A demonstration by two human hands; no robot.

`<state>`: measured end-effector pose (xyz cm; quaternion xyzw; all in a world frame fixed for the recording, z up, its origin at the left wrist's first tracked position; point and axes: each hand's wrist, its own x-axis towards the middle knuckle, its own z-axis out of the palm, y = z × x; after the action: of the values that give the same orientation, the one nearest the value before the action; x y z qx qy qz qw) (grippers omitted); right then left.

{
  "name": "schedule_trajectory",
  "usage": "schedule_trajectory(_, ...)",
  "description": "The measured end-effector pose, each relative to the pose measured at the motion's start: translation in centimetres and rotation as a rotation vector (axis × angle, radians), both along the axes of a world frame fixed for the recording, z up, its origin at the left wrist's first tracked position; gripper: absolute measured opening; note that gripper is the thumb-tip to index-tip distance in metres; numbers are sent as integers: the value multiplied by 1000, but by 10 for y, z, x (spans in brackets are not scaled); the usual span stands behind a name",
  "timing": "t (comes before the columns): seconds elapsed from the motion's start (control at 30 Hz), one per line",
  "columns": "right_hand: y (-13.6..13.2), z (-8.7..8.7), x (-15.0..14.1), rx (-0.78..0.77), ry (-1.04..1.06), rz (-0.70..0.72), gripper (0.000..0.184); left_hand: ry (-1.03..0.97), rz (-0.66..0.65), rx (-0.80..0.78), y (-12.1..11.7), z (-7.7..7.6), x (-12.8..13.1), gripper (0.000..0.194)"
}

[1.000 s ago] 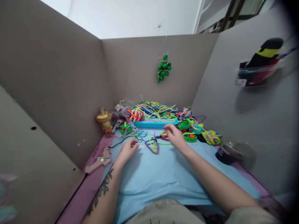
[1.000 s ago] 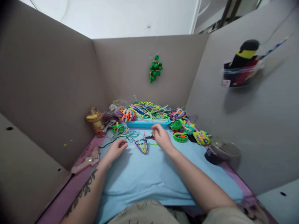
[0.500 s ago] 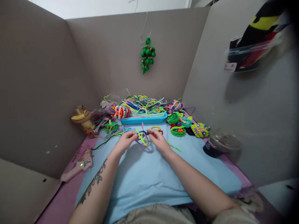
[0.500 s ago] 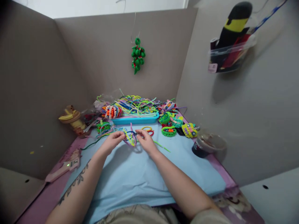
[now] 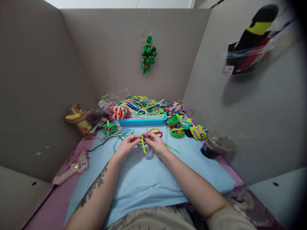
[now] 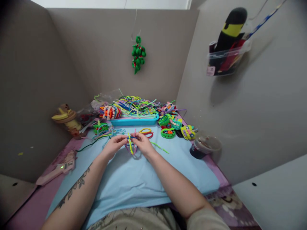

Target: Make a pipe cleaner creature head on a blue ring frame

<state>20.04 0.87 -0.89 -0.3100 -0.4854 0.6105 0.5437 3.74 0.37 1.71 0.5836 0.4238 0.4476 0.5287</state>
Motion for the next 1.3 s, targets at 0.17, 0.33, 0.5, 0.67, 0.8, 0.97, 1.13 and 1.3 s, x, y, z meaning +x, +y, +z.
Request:
schedule_trajectory(0.17, 0, 1, 1, 154, -190, -39, 33, 50, 57, 84, -1, 1, 1, 22)
schedule_trajectory(0.33, -10, 16, 9, 529, -565, -441, 43, 184, 141, 211, -7, 3, 6, 18)
schedule_trajectory(0.5, -14, 26, 12, 779, -814, -486, 20, 297, 118, 284, -11, 3, 14, 18)
schedule_trajectory(0.67, -14, 30, 8, 745, -835, -481, 12, 325, 99, 303, -12, 1, 17, 19)
schedule_trajectory(0.8, -15, 31, 5, 665, -761, -466, 11, 334, 141, 370, -12, 2, 16, 16)
schedule_trajectory(0.97, -15, 24, 0, 535, -647, -512, 12, 215, 209, 287, -8, -4, 16, 18)
schedule_trajectory(1.13, -14, 24, 3, 532, -557, -469, 16, 39, 249, 125, -4, -7, 15, 21)
schedule_trajectory(1.3, -9, 26, 15, 482, -488, -457, 32, -80, 284, -123, -6, -1, 9, 26)
